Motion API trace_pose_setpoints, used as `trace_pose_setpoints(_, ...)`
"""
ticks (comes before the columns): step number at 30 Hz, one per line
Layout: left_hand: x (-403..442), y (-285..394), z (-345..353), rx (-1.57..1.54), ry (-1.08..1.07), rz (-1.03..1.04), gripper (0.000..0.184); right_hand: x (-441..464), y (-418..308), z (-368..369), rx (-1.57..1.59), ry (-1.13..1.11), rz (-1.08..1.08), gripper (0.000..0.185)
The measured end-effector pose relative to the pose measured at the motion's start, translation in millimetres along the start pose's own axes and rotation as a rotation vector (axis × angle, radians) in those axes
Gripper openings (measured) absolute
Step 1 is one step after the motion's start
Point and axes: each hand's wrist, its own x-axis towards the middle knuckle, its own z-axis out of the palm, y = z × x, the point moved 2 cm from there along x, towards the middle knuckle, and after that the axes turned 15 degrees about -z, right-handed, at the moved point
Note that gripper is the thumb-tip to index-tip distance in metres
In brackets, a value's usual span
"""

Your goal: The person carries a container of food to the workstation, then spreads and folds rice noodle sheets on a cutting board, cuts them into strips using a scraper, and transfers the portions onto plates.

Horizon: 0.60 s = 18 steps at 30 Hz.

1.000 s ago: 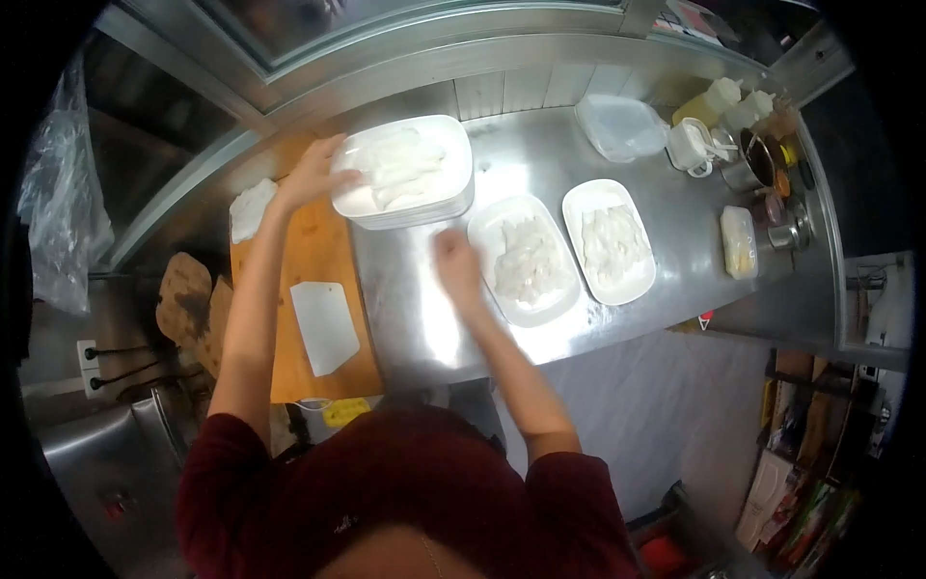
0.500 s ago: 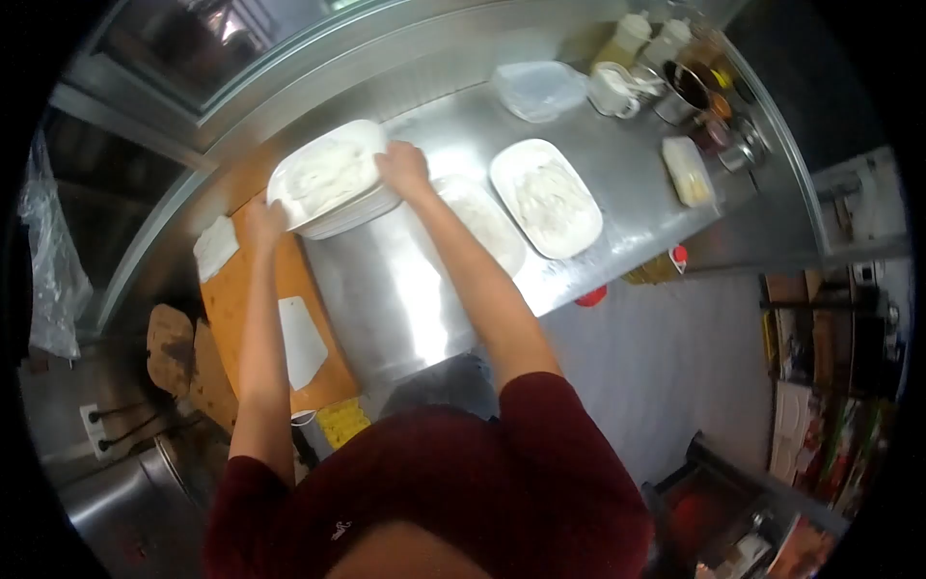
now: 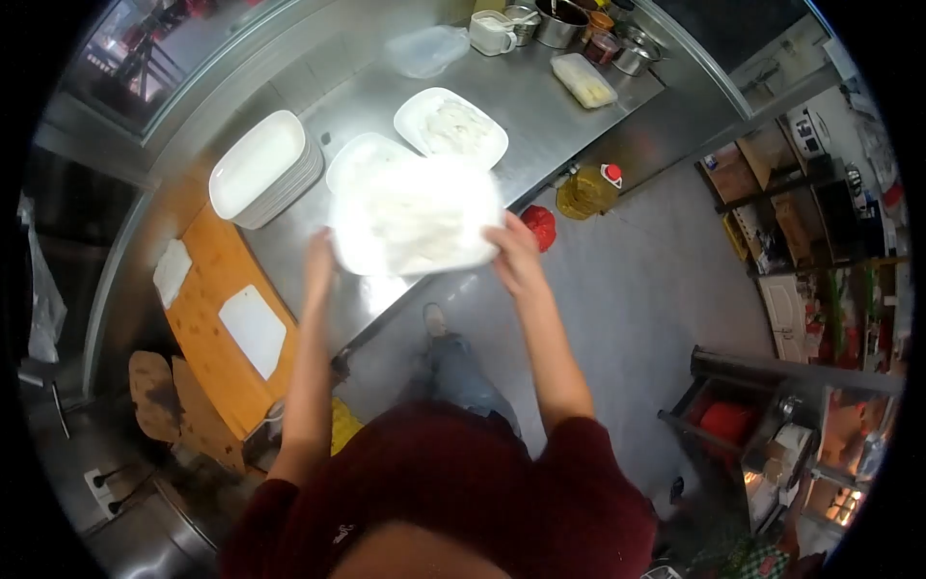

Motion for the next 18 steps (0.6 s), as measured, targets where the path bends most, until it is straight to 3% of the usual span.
trace_pose_setpoints(2, -11.0, -30.9, 46.8, -0.107, -0.259, -0.285, 0.053, -47.6, -25.4, -63.4, -0.062, 0.111, -0.041, 0.041)
trace_pose_setpoints(4, -5.5, -40.3, 79.2, -0.281, -0.31, -0.252, 0.07, -95.4, -56.5, -105.9, -0.116, 0.314, -0.041, 0.041)
trace_pose_setpoints(8, 12.8, -47.4, 123.6, -0.328, -0.043, -0.118, 0.052, -161.2, -89.7, -190.7, -0.052, 0.486, -0.114, 0.039)
trace_pose_setpoints(10, 28.4, -55.6, 129.5, -0.486, -0.054, -0.157, 0.042, -185.8, -100.5, -233.7, -0.006, 0.578, -0.137, 0.039)
trace_pose_setpoints(12, 46.9, -78.6, 119.3, -0.433, -0.089, -0.191, 0.036, -194.8, -105.4, -281.0, 0.052, 0.641, -0.163, 0.038)
trace_pose_setpoints(15, -3.7, -91.9, 101.3, -0.331, 0.047, -0.169, 0.032, -194.3, -117.9, -347.9, 0.074, 0.621, -0.143, 0.041)
trace_pose_setpoints(16, -25.4, -99.7, 100.4, -0.407, -0.042, -0.063, 0.033, -186.5, -122.7, -375.2, 0.08, 0.613, -0.136, 0.041)
trace_pose_setpoints(18, -81.2, -109.5, 107.2, -0.276, 0.051, -0.161, 0.035, -166.1, -127.3, -432.0, 0.099, 0.536, -0.161, 0.042)
